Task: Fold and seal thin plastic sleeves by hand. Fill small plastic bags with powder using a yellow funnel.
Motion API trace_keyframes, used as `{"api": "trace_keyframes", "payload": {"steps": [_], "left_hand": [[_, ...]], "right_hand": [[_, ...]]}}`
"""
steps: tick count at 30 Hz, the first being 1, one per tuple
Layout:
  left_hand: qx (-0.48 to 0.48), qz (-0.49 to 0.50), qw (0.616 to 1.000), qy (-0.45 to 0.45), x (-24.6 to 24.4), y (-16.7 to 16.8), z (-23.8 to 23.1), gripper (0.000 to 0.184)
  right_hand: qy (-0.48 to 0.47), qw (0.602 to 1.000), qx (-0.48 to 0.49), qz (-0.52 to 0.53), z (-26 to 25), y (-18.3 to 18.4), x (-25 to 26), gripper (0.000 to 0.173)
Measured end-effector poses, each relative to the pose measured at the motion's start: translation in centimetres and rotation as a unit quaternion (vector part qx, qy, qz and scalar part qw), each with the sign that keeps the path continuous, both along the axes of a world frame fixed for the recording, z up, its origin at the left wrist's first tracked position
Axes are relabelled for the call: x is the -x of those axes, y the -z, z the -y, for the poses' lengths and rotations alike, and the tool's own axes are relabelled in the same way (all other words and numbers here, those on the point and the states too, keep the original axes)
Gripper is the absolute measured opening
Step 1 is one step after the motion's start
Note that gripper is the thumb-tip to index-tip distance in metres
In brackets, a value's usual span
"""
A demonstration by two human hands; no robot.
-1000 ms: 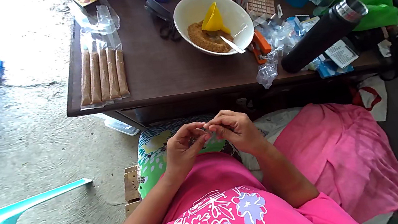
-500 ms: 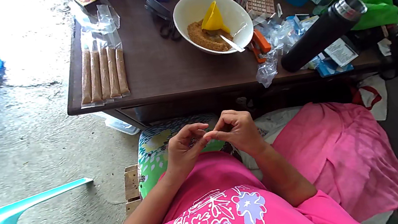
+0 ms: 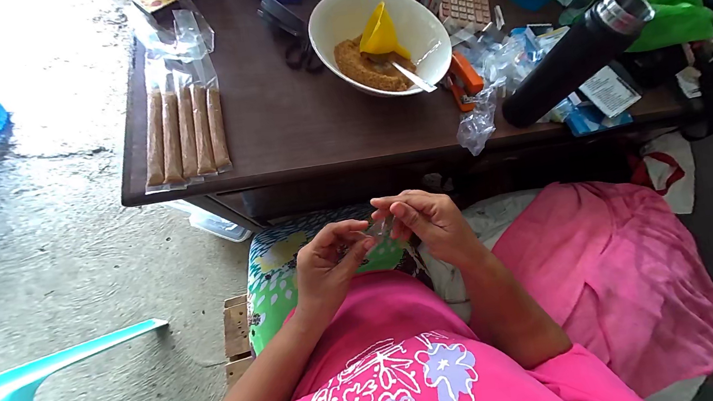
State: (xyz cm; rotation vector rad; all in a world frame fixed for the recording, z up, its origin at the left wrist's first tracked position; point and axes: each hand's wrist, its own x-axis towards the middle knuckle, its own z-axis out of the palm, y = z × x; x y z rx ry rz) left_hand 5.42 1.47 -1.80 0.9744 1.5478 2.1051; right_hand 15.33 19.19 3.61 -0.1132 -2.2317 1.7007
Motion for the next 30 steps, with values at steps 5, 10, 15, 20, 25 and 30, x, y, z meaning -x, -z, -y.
{"api": "trace_keyframes", "payload": {"steps": [5, 10, 15, 20, 25, 30], "left_hand": [[-0.005, -0.001, 1.000, -0.012, 0.0, 0.1, -0.1, 0.022], [-0.001, -0.003, 1.000, -0.018, 0.0, 0.1, -0.2, 0.022], [0.003, -0.008, 1.000, -0.022, 0.1, 0.1, -0.2, 0.022], [0.006, -0.004, 1.000, -0.022, 0.2, 0.0, -0.2, 0.022], [0.006, -0.003, 1.000, 0.005, 0.3, -0.2, -0.2, 0.021], [0.013, -0.010, 1.000, 0.016, 0.4, -0.3, -0.2, 0.017]], "right_hand": [[0.005, 0.999, 0.015, 0.031, 0.2, 0.4, -0.2, 0.033], [0.013, 0.999, 0.033, 0.040, 1.0, 0.4, -0.1, 0.019], [0.031, 0.998, 0.045, 0.007, 1.2, 0.2, 0.1, 0.014], [0.055, 0.998, 0.021, -0.004, 1.4, 0.1, 0.1, 0.008], [0.081, 0.996, -0.003, -0.030, 1.6, 0.3, 0.3, 0.008], [0.070, 0.997, -0.007, -0.033, 1.5, 0.3, 0.6, 0.009]]}}
